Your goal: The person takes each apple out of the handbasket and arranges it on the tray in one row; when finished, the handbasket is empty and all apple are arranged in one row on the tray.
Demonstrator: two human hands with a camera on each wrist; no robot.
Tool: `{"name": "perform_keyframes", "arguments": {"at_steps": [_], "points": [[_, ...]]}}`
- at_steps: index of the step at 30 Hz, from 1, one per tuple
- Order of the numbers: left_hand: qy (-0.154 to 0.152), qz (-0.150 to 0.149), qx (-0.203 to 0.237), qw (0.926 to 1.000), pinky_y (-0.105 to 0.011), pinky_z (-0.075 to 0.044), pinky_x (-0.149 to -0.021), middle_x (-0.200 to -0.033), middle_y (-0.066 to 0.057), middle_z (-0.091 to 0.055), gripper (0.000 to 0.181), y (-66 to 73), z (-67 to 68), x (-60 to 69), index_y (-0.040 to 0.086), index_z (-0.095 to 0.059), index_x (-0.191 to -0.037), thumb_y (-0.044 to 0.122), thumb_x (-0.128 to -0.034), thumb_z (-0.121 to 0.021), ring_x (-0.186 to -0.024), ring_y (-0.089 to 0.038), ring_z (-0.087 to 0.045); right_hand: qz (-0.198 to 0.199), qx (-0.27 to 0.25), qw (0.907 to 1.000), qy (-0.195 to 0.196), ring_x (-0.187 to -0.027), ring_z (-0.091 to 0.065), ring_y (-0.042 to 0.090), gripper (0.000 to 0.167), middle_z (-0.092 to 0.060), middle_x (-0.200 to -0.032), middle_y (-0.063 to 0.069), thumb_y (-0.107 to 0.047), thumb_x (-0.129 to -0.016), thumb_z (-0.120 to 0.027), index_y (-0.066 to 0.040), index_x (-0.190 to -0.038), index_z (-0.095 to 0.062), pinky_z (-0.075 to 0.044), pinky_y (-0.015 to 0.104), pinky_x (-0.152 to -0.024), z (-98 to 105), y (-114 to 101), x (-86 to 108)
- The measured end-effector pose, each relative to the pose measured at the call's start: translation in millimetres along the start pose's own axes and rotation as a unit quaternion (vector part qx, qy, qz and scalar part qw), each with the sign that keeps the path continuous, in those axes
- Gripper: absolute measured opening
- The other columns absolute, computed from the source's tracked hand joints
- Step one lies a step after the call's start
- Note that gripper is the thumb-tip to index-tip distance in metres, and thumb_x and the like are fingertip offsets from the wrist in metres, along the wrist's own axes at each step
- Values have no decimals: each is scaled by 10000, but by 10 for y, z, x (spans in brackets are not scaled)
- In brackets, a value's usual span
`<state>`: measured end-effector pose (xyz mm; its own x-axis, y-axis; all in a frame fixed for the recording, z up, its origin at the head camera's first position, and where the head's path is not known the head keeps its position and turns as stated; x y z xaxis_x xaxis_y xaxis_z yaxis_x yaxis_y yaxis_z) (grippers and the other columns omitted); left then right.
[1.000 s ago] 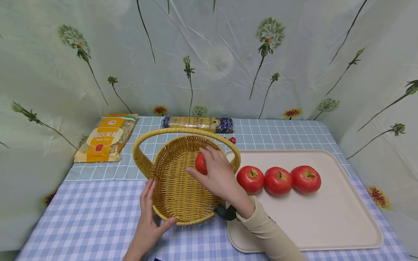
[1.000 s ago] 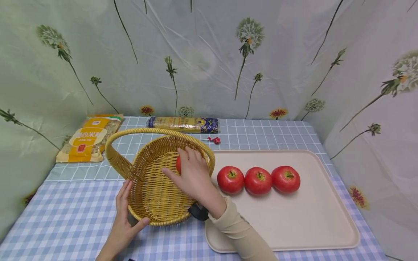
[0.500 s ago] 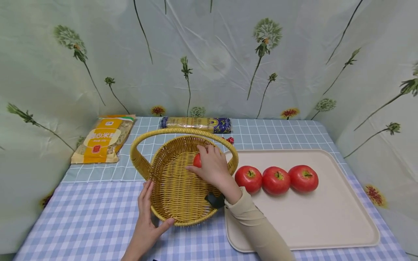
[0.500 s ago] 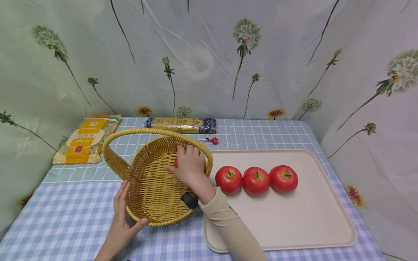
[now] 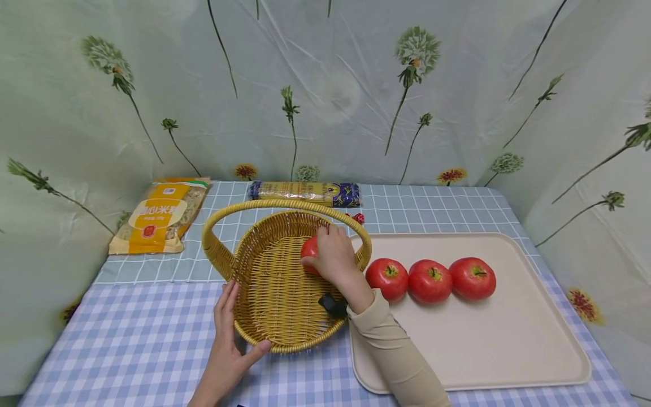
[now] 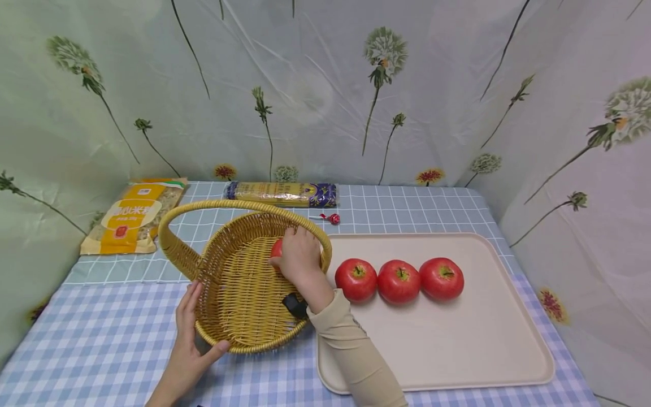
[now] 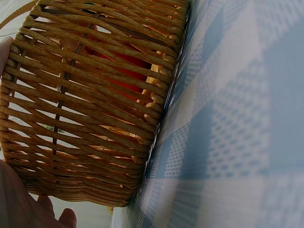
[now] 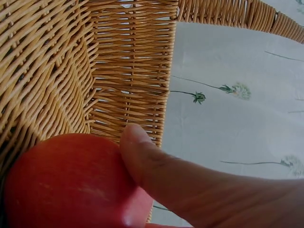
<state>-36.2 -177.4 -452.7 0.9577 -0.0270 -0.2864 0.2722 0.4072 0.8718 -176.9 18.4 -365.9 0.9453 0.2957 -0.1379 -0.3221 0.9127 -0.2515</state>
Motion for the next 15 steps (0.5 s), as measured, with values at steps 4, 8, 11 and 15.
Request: {"name": "perform_keyframes", "arguments": {"at_steps": [4,8,11,15], "points": [[-9,6,14,10000,-672,-17,-1022,-1560,9,28,1126,-8,2,1,197,-81,-1536,110,-691,-820,-1411,-296,127,39,-105,9999,-25,-964,-515,338,640,-561,-986,197,-459,-710,-807,59,-1029,-610,-474,406,-799,-2,9,10],[-5,24,9,10000,-671,-13,-1022,-1561,9,32,1124,-10,5,6,198,-79,-1537,113,-694,-818,-1406,-329,128,-54,-445,9988,-214,-982,-497,341,630,-544,-992,199,-436,-713,-814,46,-1057,-598,-453,417,-832,2,20,17],[-1,29,3,10000,-667,-15,-1024,-1560,13,31,1125,-5,6,4,200,-81,-1536,110,-692,-818,-1407,-331,124,-167,-550,9978,-338,-1011,-499,332,649,-553,-1036,195,-445,-711,-812,19,-1114,-602,-465,431,-813,4,23,20],[9,19,5,10000,-666,-22,-1024,-1559,18,24,1132,4,5,-2,202,-86,-1536,109,-683,-822,-1412,-305,116,-315,-516,9969,-503,-1018,-542,310,690,-579,-1114,150,-503,-701,-797,-62,-1198,-613,-489,440,-737,0,20,14]]}}
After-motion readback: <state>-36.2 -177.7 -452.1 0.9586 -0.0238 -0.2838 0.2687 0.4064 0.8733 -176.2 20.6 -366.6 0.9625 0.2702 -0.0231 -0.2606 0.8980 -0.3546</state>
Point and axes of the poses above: each hand's wrist, its own x-axis away from the middle knuckle, its own z-axis out of the back of the hand, y = z × x, the point moved 2 cm from there along -x, towards the middle knuckle
